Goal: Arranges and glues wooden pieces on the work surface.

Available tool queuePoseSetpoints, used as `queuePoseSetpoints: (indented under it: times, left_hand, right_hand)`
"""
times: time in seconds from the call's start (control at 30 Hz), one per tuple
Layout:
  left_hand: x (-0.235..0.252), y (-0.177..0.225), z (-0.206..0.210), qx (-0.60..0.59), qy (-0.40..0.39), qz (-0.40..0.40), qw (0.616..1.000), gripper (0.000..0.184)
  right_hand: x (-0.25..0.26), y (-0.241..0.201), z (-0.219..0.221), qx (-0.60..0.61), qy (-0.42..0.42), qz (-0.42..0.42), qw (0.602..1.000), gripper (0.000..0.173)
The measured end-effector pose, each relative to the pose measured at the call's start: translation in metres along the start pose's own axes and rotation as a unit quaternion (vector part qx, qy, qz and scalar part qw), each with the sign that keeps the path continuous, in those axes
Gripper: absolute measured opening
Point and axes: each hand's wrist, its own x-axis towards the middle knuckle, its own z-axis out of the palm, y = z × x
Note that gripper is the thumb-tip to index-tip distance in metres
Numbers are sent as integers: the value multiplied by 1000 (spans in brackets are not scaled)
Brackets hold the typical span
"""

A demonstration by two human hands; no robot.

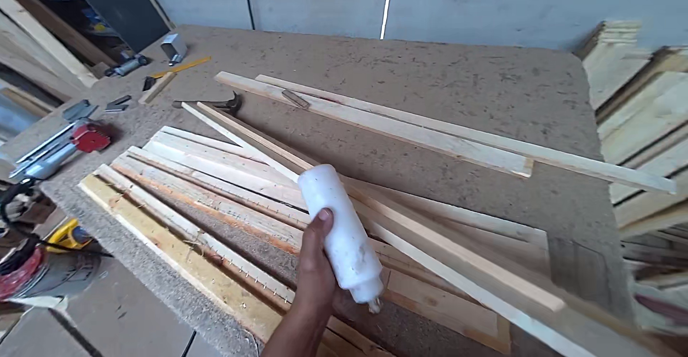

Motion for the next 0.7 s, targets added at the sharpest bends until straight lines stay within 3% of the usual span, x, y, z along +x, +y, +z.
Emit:
queuePoseSetpoints:
  times: [0.07, 0.17, 0.23, 0.3, 0.4, 0.47, 0.53, 0.63, 0.7]
  left_hand:
    - [5, -3, 7, 8, -5, 18, 1000, 38]
    - [27, -10, 14, 4, -26, 30, 999, 37]
    - [36, -12, 9, -7, -33, 24, 999, 45]
    - [32, -5, -3, 5, -34, 35, 999, 52]
    - [13, 16, -31, 37, -30, 53, 997, 65]
    - [-4, 29, -50, 53, -14, 49, 997, 76]
    - [-20, 38, -69, 66, 36, 51, 996, 79]
    - [-43, 48, -95, 101, 104, 69, 987, 67]
    - [-57, 53, -115, 84, 119, 89, 985, 70]
  right_hand:
    - [9, -15, -11, -84, 66, 54, 993, 112]
    - [27, -6, -52, -262, 91, -17, 961, 133]
    - [57, -7, -81, -331, 94, -61, 937, 134]
    - [91, -10, -105, -369, 87, -53, 924, 134]
    - [143, 39, -124, -417, 97, -59, 902, 128]
    - [165, 82, -118, -427, 144, -64, 890, 105]
    - [172, 96, -99, -384, 206, -41, 899, 91]
    - [162, 71, -48, -332, 275, -50, 901, 80]
    - [158, 42, 0, -302, 281, -92, 906, 73]
